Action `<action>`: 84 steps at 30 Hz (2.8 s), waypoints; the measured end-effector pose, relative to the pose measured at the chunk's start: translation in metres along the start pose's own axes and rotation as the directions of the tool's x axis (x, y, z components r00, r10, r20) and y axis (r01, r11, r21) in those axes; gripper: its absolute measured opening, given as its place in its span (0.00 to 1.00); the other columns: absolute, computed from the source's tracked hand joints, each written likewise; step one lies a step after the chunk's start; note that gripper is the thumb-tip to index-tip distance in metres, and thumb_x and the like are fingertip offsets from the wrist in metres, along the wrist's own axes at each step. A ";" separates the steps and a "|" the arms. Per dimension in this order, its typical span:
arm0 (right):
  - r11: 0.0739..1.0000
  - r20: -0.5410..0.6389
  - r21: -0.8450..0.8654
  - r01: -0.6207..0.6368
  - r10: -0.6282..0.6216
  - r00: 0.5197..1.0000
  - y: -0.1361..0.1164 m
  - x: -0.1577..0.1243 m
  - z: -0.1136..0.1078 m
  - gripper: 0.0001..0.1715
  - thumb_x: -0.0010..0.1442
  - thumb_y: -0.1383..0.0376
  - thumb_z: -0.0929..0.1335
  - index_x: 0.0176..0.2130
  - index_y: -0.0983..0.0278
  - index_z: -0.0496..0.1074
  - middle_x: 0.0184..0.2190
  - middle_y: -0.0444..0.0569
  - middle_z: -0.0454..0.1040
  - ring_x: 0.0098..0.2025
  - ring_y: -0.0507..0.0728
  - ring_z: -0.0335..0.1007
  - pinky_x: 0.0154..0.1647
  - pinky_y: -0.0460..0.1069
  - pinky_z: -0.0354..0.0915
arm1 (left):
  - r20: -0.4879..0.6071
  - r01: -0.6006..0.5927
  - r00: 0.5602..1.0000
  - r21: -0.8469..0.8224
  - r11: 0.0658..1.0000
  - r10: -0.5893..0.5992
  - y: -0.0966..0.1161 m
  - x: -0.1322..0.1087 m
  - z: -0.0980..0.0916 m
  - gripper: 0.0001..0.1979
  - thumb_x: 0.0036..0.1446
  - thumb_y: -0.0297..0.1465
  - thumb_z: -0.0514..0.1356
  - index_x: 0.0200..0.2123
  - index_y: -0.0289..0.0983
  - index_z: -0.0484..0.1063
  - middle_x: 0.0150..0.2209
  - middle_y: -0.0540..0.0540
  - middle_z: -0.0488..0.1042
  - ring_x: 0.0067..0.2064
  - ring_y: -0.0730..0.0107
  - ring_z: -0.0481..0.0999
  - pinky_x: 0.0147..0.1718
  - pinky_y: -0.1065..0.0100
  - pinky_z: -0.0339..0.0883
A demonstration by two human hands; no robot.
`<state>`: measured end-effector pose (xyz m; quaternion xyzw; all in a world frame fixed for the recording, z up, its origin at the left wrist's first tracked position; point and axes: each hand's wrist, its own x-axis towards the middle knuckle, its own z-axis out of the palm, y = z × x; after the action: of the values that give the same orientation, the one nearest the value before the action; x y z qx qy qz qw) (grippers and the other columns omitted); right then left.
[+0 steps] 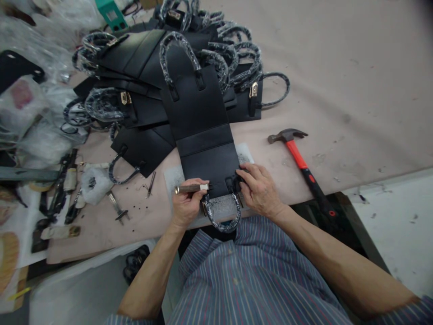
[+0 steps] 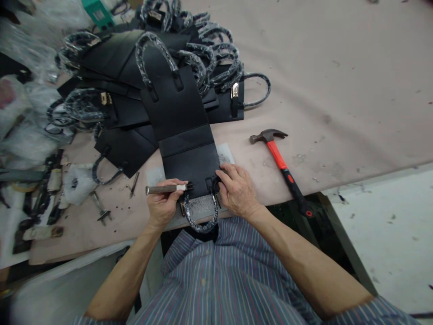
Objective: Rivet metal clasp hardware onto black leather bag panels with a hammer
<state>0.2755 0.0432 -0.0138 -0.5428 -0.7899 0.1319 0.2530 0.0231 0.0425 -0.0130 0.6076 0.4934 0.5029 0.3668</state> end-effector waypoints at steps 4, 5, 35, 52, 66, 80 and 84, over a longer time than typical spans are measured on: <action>1.000 0.009 0.001 -0.011 0.011 1.000 -0.001 0.000 -0.001 0.22 0.65 0.68 0.63 0.57 0.67 0.71 0.60 0.60 0.68 0.60 0.68 0.63 0.60 0.63 0.64 | 0.015 -0.073 0.997 0.101 0.992 0.072 0.002 0.001 0.002 0.02 0.62 0.27 0.65 0.38 0.37 0.75 0.39 0.46 0.81 0.42 0.66 0.82 0.47 0.61 0.76; 1.000 0.014 0.001 -0.013 0.013 1.000 -0.001 0.000 -0.001 0.23 0.65 0.68 0.63 0.57 0.67 0.71 0.60 0.60 0.68 0.60 0.68 0.62 0.60 0.63 0.64 | 0.024 -0.108 0.994 0.124 0.986 0.106 0.002 0.002 0.003 0.02 0.62 0.27 0.64 0.38 0.37 0.74 0.39 0.46 0.81 0.42 0.66 0.81 0.47 0.61 0.76; 0.706 0.147 0.024 -0.708 0.698 0.701 0.078 -0.028 -0.092 0.14 0.63 0.59 0.64 0.27 0.62 0.67 0.19 0.42 0.65 0.20 0.54 0.60 0.18 0.49 0.61 | 0.116 -0.195 0.979 0.305 0.932 0.167 -0.001 0.001 0.019 0.05 0.60 0.28 0.61 0.40 0.39 0.74 0.37 0.45 0.81 0.38 0.64 0.82 0.40 0.65 0.75; 0.999 0.168 -0.043 -0.032 0.039 0.985 -0.090 0.019 -0.173 0.19 0.67 0.50 0.61 0.28 0.57 0.60 0.16 0.41 0.60 0.16 0.52 0.48 0.22 0.51 0.41 | 0.122 -0.195 0.979 0.310 0.931 0.165 0.002 0.002 0.019 0.06 0.58 0.26 0.62 0.39 0.38 0.75 0.33 0.47 0.78 0.34 0.65 0.79 0.37 0.66 0.73; 0.905 0.110 0.186 -0.383 0.368 0.923 -0.039 0.001 -0.157 0.25 0.68 0.46 0.58 0.28 0.58 0.62 0.19 0.42 0.64 0.21 0.53 0.60 0.22 0.48 0.55 | 0.096 -0.168 0.984 0.234 0.958 0.150 -0.006 0.001 0.019 0.06 0.60 0.27 0.62 0.41 0.39 0.75 0.38 0.46 0.80 0.38 0.64 0.81 0.41 0.65 0.75; 0.995 0.064 -0.053 0.083 -0.080 0.995 0.003 0.004 -0.033 0.26 0.68 0.62 0.63 0.63 0.64 0.66 0.62 0.62 0.67 0.63 0.69 0.64 0.61 0.67 0.63 | 0.182 -0.125 0.979 0.205 0.971 0.088 0.015 0.012 0.010 0.06 0.61 0.29 0.64 0.42 0.38 0.78 0.38 0.45 0.82 0.40 0.66 0.82 0.43 0.65 0.76; 0.990 0.166 -0.041 0.132 -0.124 0.978 -0.014 0.003 -0.010 0.25 0.70 0.63 0.60 0.63 0.65 0.66 0.65 0.59 0.66 0.67 0.68 0.59 0.67 0.70 0.56 | 0.098 0.012 0.995 0.175 0.985 -0.029 0.013 0.015 0.011 0.04 0.59 0.29 0.64 0.38 0.38 0.79 0.37 0.46 0.83 0.39 0.64 0.83 0.41 0.65 0.77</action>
<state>0.2686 0.0404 0.0021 -0.4846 -0.8443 0.1387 0.1816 0.0372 0.0549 0.0004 0.6565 0.5226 0.4232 0.3417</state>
